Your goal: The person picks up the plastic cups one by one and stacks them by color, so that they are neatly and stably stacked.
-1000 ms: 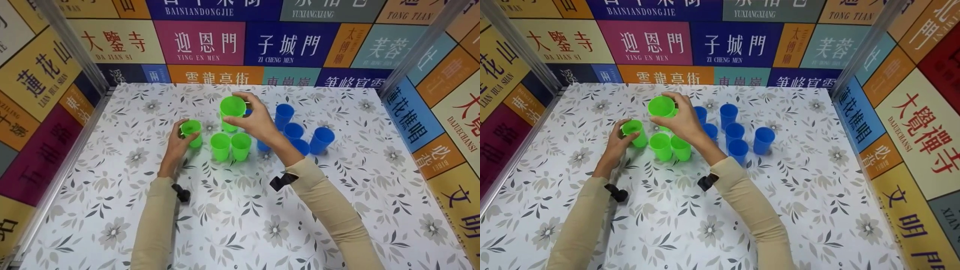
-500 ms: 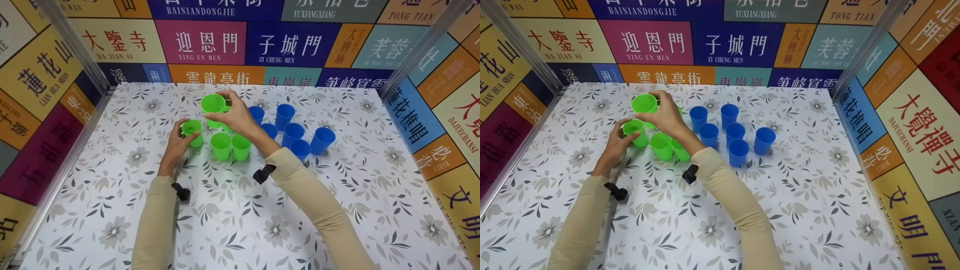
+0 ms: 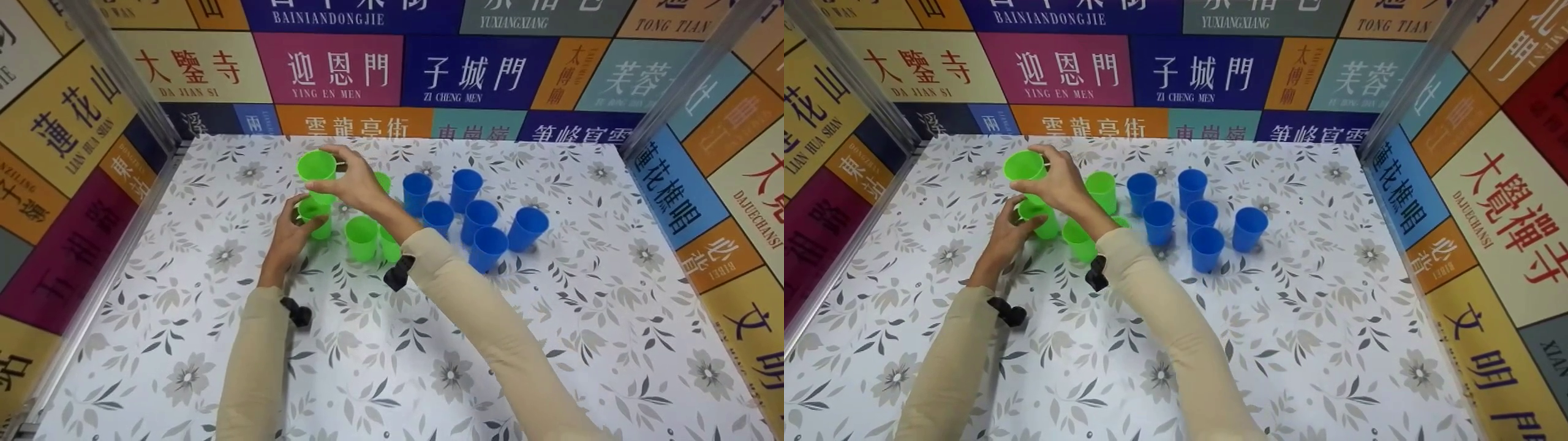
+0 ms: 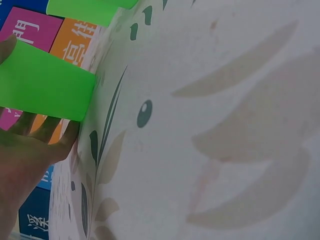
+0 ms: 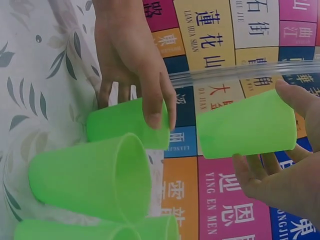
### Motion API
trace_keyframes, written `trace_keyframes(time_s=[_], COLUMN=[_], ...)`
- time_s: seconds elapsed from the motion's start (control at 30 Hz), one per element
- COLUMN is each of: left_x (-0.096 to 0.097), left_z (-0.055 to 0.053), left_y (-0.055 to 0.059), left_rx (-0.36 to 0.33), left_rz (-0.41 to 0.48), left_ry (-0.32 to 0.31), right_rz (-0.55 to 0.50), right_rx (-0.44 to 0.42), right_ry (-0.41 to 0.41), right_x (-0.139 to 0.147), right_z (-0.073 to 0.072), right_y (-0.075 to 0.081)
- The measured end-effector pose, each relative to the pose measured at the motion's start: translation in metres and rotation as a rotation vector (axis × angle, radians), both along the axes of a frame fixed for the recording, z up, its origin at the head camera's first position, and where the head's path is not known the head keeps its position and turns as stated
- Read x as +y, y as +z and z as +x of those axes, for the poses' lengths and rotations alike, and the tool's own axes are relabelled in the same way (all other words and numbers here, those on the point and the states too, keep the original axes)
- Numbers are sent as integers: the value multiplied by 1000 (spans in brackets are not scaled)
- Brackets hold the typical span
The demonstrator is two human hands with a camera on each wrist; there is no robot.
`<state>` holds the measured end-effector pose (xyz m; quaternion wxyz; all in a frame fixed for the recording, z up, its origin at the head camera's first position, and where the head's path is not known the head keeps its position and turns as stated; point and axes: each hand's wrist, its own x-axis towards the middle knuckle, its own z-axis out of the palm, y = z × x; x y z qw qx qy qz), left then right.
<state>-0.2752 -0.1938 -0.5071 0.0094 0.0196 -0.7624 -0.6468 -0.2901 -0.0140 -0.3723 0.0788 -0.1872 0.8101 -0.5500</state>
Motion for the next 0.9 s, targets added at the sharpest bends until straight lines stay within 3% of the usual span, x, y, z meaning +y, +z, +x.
trace_keyframes(time_s=[0.2,0.4,0.6,0.9], left_x=[5,5,-1,-3], left_z=[0,-1,-1,-1], left_y=[-1,-4,-5,-5], left_rx=[13,24,28,36], left_rz=[12,-23,-51,-44], left_ry=[-5,-32,1,6], right_rz=[0,-9,11,29], right_rx=[-18,-41,-63,-103], right_ry=[8,-38,-43,-16], right_x=[-10,-14,-23,-15], right_z=[-3,-5,-5,-4], right_y=[-15,-28,-41,-45])
